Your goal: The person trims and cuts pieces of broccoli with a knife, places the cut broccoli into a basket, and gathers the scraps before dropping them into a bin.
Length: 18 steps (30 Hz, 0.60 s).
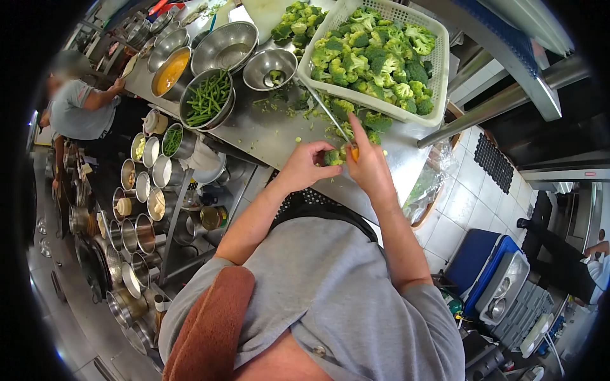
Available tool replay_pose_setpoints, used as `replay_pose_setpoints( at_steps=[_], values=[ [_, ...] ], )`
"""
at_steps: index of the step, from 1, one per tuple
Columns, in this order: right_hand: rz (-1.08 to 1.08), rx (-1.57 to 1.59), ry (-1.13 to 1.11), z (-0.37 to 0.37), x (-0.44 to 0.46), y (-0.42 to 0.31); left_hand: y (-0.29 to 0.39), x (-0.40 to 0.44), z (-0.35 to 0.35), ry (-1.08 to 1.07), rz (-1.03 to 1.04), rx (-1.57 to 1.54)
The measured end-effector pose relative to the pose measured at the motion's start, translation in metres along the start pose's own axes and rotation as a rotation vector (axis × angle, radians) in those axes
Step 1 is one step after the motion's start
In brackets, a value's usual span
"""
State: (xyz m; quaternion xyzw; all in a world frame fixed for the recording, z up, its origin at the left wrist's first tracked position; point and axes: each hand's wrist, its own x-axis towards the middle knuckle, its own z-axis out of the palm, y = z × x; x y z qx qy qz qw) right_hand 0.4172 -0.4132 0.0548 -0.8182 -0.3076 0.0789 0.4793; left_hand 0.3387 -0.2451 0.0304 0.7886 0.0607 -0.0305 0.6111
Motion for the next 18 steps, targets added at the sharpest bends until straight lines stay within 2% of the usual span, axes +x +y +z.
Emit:
replay_pose_setpoints(
  at_steps=[2, 4, 6, 7, 8, 10, 11, 13, 14, 16, 18],
  values=[
    [0.148, -0.027, 0.170, 0.000, -0.003, 0.010, -0.006, 0.003, 0.003, 0.015, 0.000, -0.095],
    [0.175, 0.033, 0.207, -0.007, -0.004, 0.027, -0.017, 0.012, 0.002, 0.036, 0.002, -0.187],
    [0.208, 0.102, 0.247, -0.014, -0.007, 0.038, -0.033, 0.034, -0.007, 0.174, -0.064, -0.514],
    [0.205, 0.016, 0.277, -0.017, -0.007, 0.041, -0.031, 0.047, -0.014, 0.167, -0.237, -0.769],
    [0.203, -0.070, 0.308, -0.019, -0.008, 0.042, -0.032, 0.063, -0.017, 0.162, -0.234, -0.763],
    [0.158, -0.136, 0.353, -0.022, -0.013, 0.034, -0.035, 0.095, -0.015, 0.186, -0.400, -0.591],
    [0.126, -0.136, 0.373, -0.022, -0.016, 0.033, -0.033, 0.105, -0.012, 0.181, -0.394, -0.586],
    [0.091, -0.136, 0.401, -0.022, -0.022, 0.030, -0.023, 0.122, -0.005, 0.378, -0.285, 0.279],
    [0.110, -0.125, 0.383, -0.023, -0.025, 0.027, -0.022, 0.128, -0.001, 0.375, -0.278, 0.282],
    [0.131, -0.111, 0.374, -0.023, -0.028, 0.025, -0.038, 0.141, 0.007, 0.433, -0.145, 0.485],
    [0.143, -0.095, 0.327, -0.023, -0.031, 0.025, -0.046, 0.150, 0.007, 0.423, -0.113, 0.487]
  ],
)
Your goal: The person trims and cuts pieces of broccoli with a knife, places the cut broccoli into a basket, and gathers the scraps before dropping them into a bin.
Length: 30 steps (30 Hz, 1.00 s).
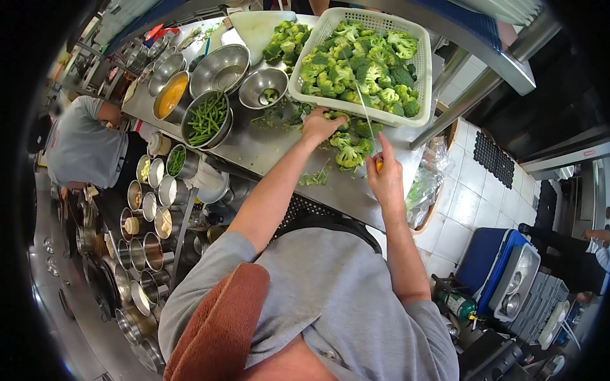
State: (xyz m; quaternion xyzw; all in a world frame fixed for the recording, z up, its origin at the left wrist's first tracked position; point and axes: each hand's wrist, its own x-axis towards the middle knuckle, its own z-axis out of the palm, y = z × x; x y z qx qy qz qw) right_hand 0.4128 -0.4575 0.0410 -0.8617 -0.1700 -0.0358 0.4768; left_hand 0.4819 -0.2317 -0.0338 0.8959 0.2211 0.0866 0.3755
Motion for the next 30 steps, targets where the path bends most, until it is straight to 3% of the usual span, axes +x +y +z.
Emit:
replay_pose_setpoints(
  at_steps=[3, 6, 7, 9, 12, 16, 18, 21, 25, 28, 30],
  values=[
    [-0.011, 0.058, 0.004, 0.002, -0.001, 0.000, -0.003, -0.007, -0.020, -0.244, -0.242, -0.529],
    [0.075, 0.079, -0.055, 0.006, 0.000, 0.006, -0.019, -0.035, -0.052, -0.247, -0.125, -0.774],
    [0.079, 0.091, -0.060, 0.006, 0.001, 0.002, -0.024, -0.045, -0.061, -0.244, -0.132, -0.763],
    [0.180, 0.152, -0.191, 0.004, 0.006, -0.010, -0.031, -0.060, -0.076, -0.202, 0.048, -0.862],
    [0.167, 0.379, -0.237, 0.021, 0.011, -0.009, -0.034, -0.071, -0.088, -0.175, 0.054, -0.946],
    [0.108, 0.277, -0.279, 0.035, 0.026, -0.032, -0.014, -0.088, -0.103, -0.131, -0.029, -1.098],
    [0.053, 0.223, -0.251, 0.034, 0.037, -0.046, -0.024, -0.086, -0.105, -0.349, 0.005, -1.141],
    [-0.035, 0.403, -0.171, 0.040, 0.047, -0.055, -0.027, -0.088, -0.107, -0.422, 0.056, -0.995],
    [0.015, 0.372, -0.211, 0.043, 0.052, -0.057, -0.011, -0.089, -0.118, -0.508, 0.147, -0.951],
    [-0.020, 0.316, -0.147, 0.049, 0.049, -0.047, 0.000, -0.096, -0.121, -0.448, 0.166, -0.872],
    [0.027, 0.366, -0.115, 0.050, 0.050, -0.041, 0.002, -0.098, -0.107, -0.323, -0.020, -1.216]
  ],
)
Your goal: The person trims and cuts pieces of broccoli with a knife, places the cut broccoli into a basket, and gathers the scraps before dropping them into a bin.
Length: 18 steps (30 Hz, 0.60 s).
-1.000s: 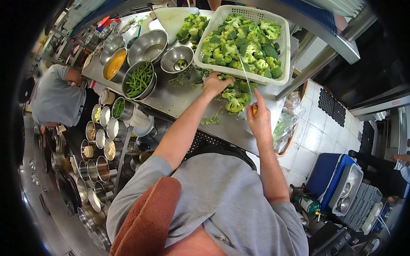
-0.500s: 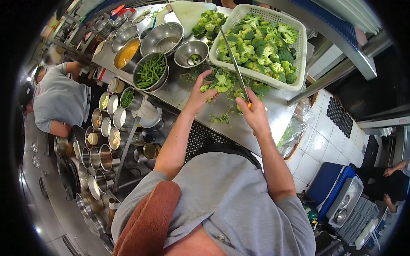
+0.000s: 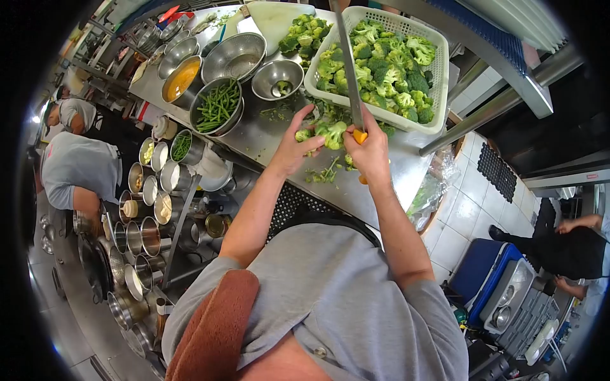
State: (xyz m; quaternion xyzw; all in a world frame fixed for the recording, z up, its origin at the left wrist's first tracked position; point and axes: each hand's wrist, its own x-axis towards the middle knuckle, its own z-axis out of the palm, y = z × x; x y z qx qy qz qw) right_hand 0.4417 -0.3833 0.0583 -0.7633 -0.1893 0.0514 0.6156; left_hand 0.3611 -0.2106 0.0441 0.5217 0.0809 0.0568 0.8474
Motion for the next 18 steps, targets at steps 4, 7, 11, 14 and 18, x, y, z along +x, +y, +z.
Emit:
replay_pose_setpoints(
  at_steps=[4, 7, 11, 14, 18],
  values=[
    [0.052, 0.020, 0.025, -0.001, 0.002, 0.006, -0.024, 0.000, 0.024, 0.107, -0.047, -0.089],
    [0.103, -0.045, 0.099, 0.008, -0.002, 0.016, -0.037, 0.003, 0.024, 0.171, -0.433, -0.580],
    [0.059, -0.117, 0.092, 0.014, -0.004, 0.033, -0.045, 0.000, 0.032, 0.140, -0.502, -0.762],
    [-0.078, -0.156, 0.119, 0.012, -0.006, 0.028, -0.044, -0.004, 0.035, 0.265, -0.241, -0.135],
    [-0.031, -0.281, 0.125, -0.003, -0.003, 0.018, -0.034, 0.000, 0.004, 0.219, -0.333, -0.297]
  ],
)
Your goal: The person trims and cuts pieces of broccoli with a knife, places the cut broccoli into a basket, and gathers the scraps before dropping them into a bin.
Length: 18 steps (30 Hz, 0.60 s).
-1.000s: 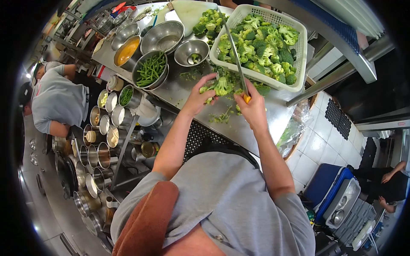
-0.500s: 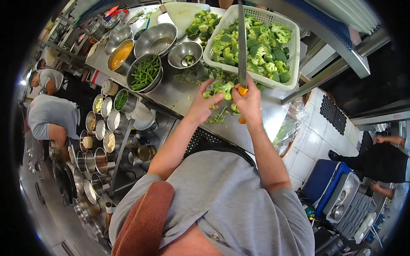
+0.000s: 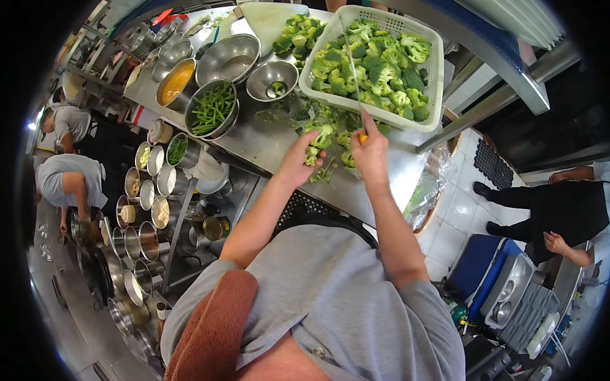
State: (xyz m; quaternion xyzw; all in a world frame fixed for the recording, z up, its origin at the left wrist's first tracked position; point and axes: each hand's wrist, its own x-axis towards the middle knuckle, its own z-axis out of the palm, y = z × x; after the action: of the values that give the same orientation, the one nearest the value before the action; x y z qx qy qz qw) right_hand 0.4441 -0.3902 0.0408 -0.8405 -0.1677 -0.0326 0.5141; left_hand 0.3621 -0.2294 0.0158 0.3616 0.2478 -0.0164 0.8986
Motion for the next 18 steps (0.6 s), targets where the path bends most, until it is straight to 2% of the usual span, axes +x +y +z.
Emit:
replay_pose_setpoints(
  at_steps=[2, 4, 5, 6, 8, 9, 18],
  values=[
    [-0.001, 0.005, -0.034, -0.005, 0.001, 0.000, 0.010, -0.006, -0.002, 0.032, -0.017, -0.041],
    [0.064, -0.108, -0.240, -0.017, -0.003, -0.016, 0.015, -0.006, -0.003, -0.036, 0.095, 0.051],
    [0.060, -0.039, -0.300, -0.018, -0.011, -0.020, 0.015, -0.006, -0.002, -0.036, 0.101, 0.048],
    [0.056, -0.041, -0.302, -0.014, -0.017, -0.019, 0.014, -0.008, 0.000, -0.015, 0.140, 0.057],
    [-0.273, 0.112, -0.238, -0.004, -0.029, -0.013, 0.012, -0.015, 0.009, 0.006, 0.176, 0.063],
    [-0.227, 0.110, -0.320, -0.006, -0.033, -0.018, 0.015, -0.024, 0.019, 0.027, 0.202, 0.034],
    [-0.207, 0.042, -0.386, -0.020, -0.040, -0.043, 0.013, -0.034, 0.026, -0.012, 0.251, -0.002]
  ],
)
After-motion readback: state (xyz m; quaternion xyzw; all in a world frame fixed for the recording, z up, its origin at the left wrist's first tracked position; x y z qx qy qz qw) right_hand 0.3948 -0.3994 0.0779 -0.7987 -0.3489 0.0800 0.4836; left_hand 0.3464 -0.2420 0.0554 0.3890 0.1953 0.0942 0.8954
